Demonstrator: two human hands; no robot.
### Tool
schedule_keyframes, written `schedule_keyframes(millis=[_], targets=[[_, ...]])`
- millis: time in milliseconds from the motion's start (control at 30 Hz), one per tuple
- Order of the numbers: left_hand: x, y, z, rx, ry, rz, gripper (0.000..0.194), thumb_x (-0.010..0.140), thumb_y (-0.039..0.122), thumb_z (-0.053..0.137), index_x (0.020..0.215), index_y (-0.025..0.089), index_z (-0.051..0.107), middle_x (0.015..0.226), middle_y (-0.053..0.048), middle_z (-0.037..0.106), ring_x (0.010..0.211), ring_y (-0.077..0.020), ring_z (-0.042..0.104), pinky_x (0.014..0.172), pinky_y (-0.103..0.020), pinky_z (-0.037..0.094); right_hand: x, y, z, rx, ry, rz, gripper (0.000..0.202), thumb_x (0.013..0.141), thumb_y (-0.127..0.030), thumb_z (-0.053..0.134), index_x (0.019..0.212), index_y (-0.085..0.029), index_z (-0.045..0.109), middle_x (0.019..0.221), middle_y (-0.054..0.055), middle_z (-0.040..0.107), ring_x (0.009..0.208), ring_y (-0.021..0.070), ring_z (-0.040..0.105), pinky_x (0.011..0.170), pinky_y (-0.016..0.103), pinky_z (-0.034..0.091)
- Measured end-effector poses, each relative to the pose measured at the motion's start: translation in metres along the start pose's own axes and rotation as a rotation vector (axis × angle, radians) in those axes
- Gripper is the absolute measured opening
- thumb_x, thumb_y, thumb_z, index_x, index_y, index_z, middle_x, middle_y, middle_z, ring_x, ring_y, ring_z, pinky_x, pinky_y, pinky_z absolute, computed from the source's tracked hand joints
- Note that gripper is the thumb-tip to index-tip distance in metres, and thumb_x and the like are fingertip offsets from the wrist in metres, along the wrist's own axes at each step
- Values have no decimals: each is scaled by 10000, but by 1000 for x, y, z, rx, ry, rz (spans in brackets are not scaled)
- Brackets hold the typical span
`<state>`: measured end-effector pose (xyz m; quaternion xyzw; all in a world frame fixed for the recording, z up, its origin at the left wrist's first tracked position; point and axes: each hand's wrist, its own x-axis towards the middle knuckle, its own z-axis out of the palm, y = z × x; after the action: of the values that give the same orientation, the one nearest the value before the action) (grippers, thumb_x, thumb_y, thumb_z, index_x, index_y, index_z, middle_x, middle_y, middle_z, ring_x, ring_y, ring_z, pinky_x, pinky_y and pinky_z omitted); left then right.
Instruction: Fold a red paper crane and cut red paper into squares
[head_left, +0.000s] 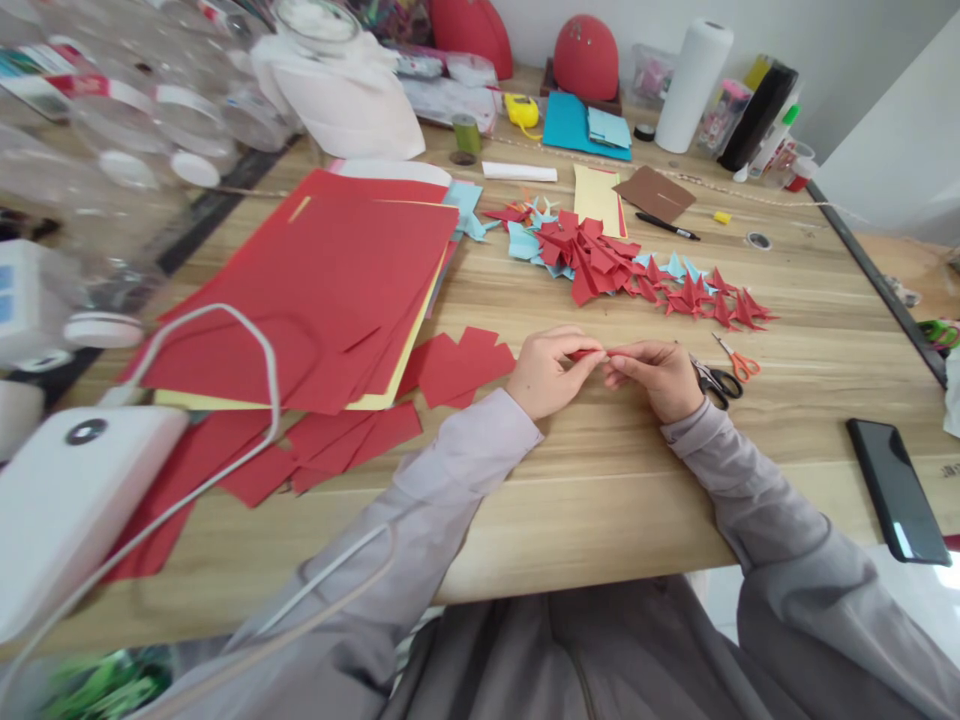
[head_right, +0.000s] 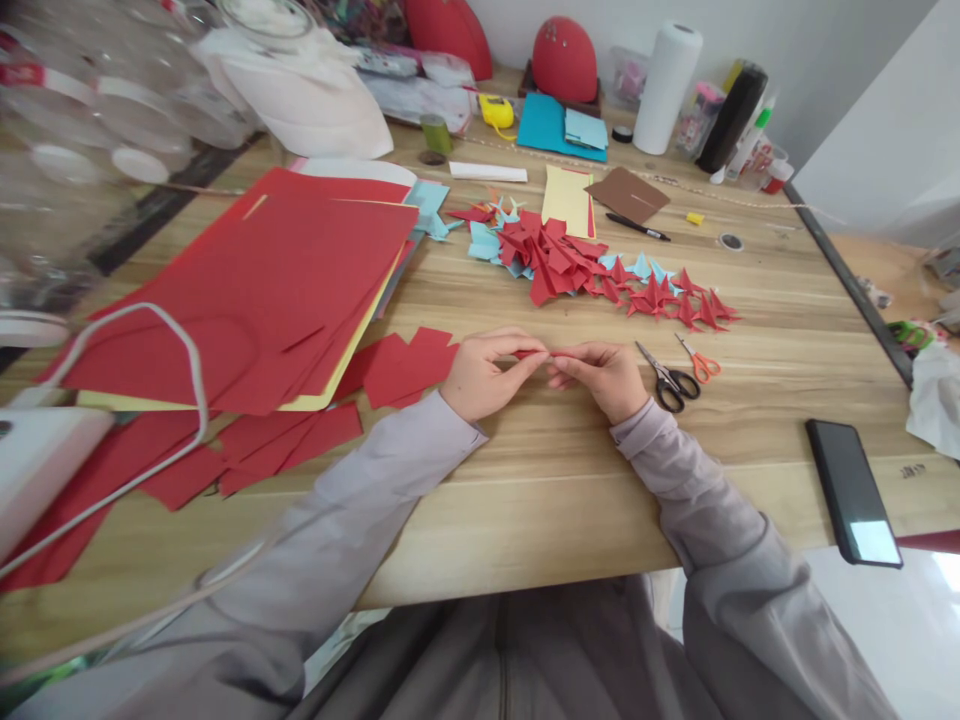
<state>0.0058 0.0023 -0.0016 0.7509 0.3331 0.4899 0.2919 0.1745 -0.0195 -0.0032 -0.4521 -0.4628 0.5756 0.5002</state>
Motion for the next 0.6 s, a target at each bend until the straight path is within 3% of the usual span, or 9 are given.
schedule_keyframes(millis=[267,600], targets=[[-1,-1,3,-24,4,-66,141,795,224,601,711,156,691,670,-36,669,598,-117,593,536,-223,458,-2,0,6,147,21,104,293,527,-364,859,693,-161,727,614,15,718,499,117,648,523,239,561],[-3,-3,5,-62,-16,-125,132,774,225,607,711,158,701,707,-46,723,629,-138,644,599,-246,503,-4,0,9,134,67,116,296,508,-360,864,661,-151,722,601,19,713,483,115,639,513,236,551]])
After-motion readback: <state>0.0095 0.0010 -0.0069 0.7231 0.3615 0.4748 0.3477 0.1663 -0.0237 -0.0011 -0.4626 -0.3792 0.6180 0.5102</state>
